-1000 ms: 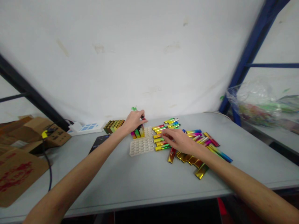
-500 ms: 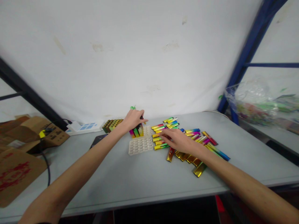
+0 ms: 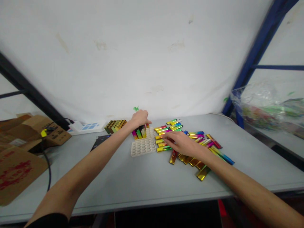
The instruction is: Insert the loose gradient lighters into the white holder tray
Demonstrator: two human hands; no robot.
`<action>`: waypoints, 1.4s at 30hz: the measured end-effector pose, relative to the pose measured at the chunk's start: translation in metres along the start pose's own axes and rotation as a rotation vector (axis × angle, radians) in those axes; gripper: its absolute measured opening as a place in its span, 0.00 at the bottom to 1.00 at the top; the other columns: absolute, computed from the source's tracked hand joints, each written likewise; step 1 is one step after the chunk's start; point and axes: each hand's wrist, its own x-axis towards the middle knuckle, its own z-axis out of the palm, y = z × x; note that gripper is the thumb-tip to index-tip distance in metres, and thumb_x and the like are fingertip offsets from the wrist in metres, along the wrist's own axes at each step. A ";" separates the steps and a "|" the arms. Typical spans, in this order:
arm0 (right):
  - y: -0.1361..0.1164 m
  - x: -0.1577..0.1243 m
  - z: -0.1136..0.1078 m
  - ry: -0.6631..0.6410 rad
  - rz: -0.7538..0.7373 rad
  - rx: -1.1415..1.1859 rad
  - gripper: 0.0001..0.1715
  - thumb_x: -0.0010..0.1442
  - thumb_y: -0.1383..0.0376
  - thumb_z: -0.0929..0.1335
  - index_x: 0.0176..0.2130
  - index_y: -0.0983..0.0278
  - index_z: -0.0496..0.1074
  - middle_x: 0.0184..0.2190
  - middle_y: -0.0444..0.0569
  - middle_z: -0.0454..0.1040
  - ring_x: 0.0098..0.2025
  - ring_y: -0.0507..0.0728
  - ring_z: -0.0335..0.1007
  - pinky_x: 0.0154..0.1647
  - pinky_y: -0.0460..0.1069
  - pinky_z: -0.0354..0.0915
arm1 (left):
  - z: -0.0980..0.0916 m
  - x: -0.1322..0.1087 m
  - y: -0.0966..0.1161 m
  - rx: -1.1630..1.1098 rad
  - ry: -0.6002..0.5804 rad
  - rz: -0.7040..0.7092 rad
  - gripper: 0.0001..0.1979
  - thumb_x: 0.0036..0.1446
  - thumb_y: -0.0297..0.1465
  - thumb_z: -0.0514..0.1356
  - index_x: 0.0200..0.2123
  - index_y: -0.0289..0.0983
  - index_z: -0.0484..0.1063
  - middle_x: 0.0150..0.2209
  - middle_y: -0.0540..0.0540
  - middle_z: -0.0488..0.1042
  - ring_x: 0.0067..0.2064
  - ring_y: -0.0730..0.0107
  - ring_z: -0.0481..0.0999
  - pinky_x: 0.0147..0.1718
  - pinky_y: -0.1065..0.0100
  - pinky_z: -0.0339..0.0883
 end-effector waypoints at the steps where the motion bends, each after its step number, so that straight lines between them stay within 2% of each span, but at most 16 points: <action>1: 0.000 0.000 0.000 0.001 0.000 0.006 0.09 0.71 0.67 0.64 0.45 0.62 0.74 0.35 0.50 0.77 0.35 0.56 0.72 0.36 0.49 0.61 | -0.001 0.001 0.000 -0.001 -0.004 -0.001 0.18 0.49 0.46 0.71 0.32 0.36 0.78 0.33 0.37 0.80 0.36 0.56 0.80 0.34 0.66 0.69; 8: 0.000 0.000 0.000 -0.021 0.000 -0.018 0.09 0.72 0.66 0.63 0.44 0.63 0.73 0.36 0.50 0.77 0.35 0.56 0.71 0.36 0.49 0.60 | -0.012 -0.004 -0.003 -0.003 -0.024 0.018 0.18 0.48 0.45 0.72 0.31 0.36 0.78 0.33 0.38 0.80 0.37 0.56 0.79 0.35 0.65 0.69; 15: 0.001 0.000 0.001 -0.048 0.014 -0.029 0.11 0.73 0.64 0.62 0.41 0.63 0.72 0.33 0.49 0.76 0.33 0.55 0.69 0.34 0.49 0.58 | -0.010 -0.001 0.001 -0.003 -0.040 0.060 0.16 0.47 0.42 0.73 0.28 0.35 0.78 0.31 0.38 0.80 0.35 0.55 0.78 0.34 0.64 0.67; 23: 0.008 0.000 -0.003 0.006 -0.020 -0.045 0.11 0.73 0.65 0.61 0.40 0.63 0.72 0.34 0.50 0.76 0.34 0.55 0.70 0.36 0.49 0.60 | -0.013 0.003 -0.001 -0.034 -0.074 0.125 0.15 0.44 0.40 0.74 0.21 0.37 0.75 0.23 0.44 0.76 0.31 0.60 0.76 0.34 0.66 0.65; 34: 0.015 0.001 -0.006 0.009 0.016 -0.067 0.11 0.73 0.65 0.62 0.41 0.63 0.72 0.35 0.50 0.77 0.36 0.57 0.72 0.39 0.50 0.63 | -0.003 0.006 -0.002 -0.056 -0.089 0.155 0.16 0.44 0.41 0.73 0.21 0.35 0.74 0.26 0.42 0.78 0.30 0.60 0.75 0.31 0.67 0.62; 42: 0.027 0.001 -0.013 -0.013 0.069 -0.162 0.11 0.72 0.64 0.62 0.41 0.64 0.73 0.33 0.50 0.77 0.34 0.57 0.71 0.38 0.50 0.62 | 0.003 0.012 0.004 -0.069 -0.133 0.141 0.15 0.41 0.38 0.74 0.20 0.36 0.74 0.23 0.46 0.76 0.28 0.64 0.74 0.28 0.68 0.61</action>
